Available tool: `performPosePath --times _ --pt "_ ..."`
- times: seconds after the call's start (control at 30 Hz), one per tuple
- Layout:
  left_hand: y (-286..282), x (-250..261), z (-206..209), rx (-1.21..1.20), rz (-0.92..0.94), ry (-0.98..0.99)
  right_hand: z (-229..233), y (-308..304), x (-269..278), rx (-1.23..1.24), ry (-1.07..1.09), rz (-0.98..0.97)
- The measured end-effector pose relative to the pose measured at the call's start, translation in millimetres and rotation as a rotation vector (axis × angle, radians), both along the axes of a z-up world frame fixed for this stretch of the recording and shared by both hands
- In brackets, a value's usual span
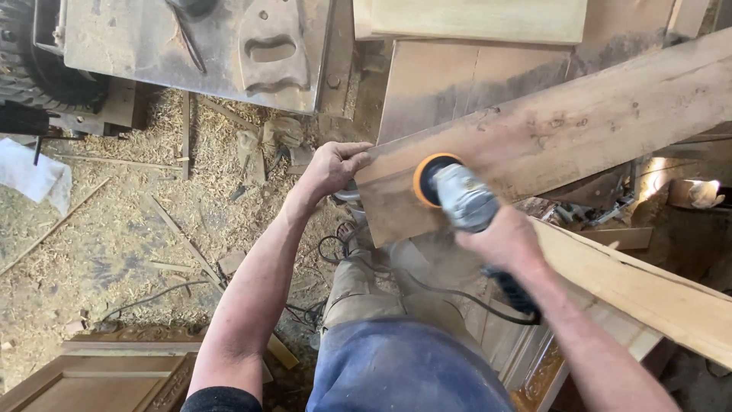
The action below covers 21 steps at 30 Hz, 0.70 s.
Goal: Sanding a long wooden board using a handheld power sander in a workshop environment.
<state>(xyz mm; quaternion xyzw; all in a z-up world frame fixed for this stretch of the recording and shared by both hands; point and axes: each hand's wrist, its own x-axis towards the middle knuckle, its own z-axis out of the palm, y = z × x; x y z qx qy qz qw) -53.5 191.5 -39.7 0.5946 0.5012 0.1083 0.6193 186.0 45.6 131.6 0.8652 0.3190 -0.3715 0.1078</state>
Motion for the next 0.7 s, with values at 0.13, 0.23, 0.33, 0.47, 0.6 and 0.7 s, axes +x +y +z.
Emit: performPosePath --times 0.13,0.23,0.33,0.47,0.6,0.7 --pt "-4.5 1.4 4.2 -0.029 0.003 0.006 -6.2 -14.2 49.0 0.04 -0.062 -0.067" --pt "-6.8 1.5 7.1 -0.043 0.021 -0.036 -8.4 -16.0 42.4 0.124 -0.066 -0.149" --pt "-7.7 0.6 2.8 -0.034 0.021 -0.035 -0.3 -11.9 -1.2 0.012 -0.033 -0.078" --pt "-9.7 0.6 3.6 -0.027 0.003 -0.01 6.3 -9.8 -45.9 -0.042 0.078 0.065" --pt "-13.2 -4.5 4.4 -0.057 0.001 -0.032 -2.1 -16.6 -50.1 -0.09 0.097 0.155" --pt "-16.9 -5.8 10.1 -0.084 -0.004 -0.039 4.8 -14.7 -45.9 -0.044 0.084 0.097"
